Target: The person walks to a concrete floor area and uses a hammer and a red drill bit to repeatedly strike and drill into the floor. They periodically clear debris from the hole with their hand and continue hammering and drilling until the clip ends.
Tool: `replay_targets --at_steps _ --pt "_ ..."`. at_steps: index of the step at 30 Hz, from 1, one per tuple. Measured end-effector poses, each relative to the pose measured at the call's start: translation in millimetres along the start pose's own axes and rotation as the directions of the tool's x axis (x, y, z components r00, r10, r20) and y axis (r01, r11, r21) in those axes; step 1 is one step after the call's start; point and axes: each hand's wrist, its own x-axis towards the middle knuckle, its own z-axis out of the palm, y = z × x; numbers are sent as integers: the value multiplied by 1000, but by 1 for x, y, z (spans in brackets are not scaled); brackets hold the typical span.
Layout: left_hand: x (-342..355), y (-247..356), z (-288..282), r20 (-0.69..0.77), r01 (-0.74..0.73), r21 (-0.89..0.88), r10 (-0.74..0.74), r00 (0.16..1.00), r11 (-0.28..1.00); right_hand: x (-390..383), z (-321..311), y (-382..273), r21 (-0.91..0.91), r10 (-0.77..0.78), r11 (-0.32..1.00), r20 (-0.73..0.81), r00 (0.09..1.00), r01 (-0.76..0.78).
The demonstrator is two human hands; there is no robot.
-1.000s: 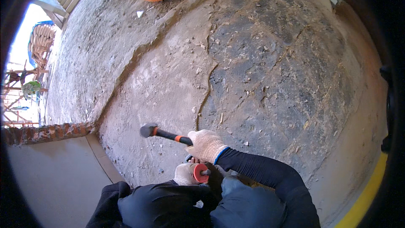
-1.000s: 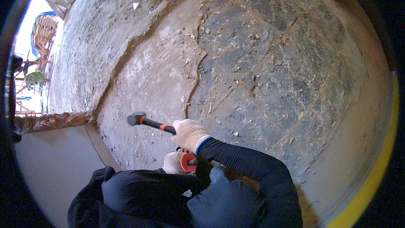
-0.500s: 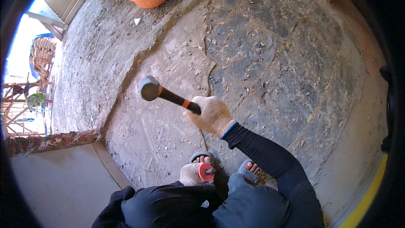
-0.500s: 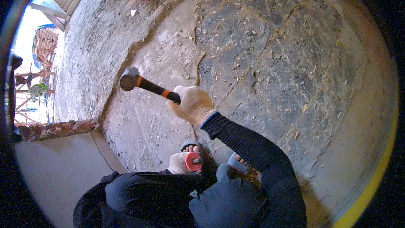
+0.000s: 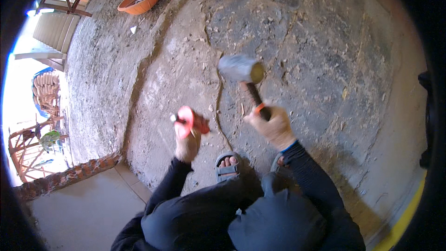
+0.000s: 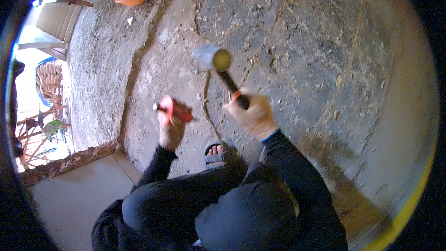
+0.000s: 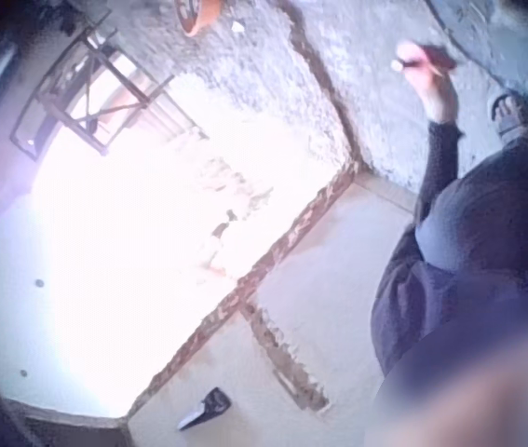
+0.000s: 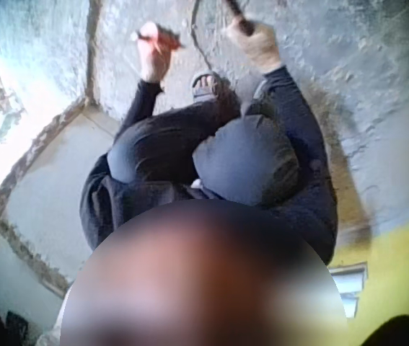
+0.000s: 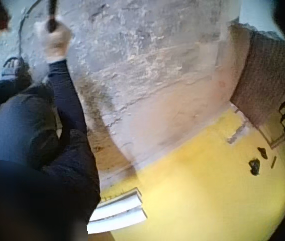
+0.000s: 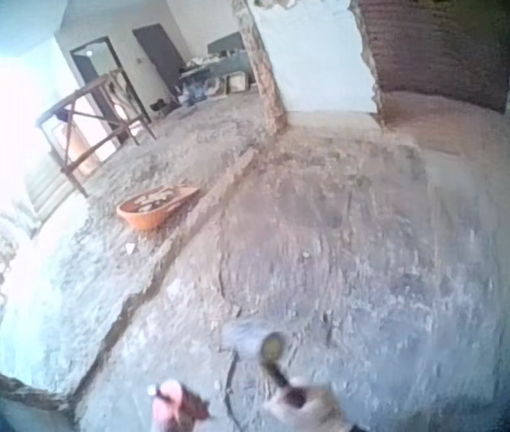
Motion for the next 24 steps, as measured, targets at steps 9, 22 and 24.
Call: replay_targets --at_steps 9,22,24 --pt "135 -38 -4 136 309 463 -411 902 831 -18 -53 14 741 424 653 -186 887 -157" --pt "167 -66 -51 521 -183 828 -604 603 530 -79 -42 13 474 377 820 -24 926 -322" --pt "160 -67 -40 495 -223 855 -606 622 469 -74 -35 8 439 291 865 -45 956 -243"
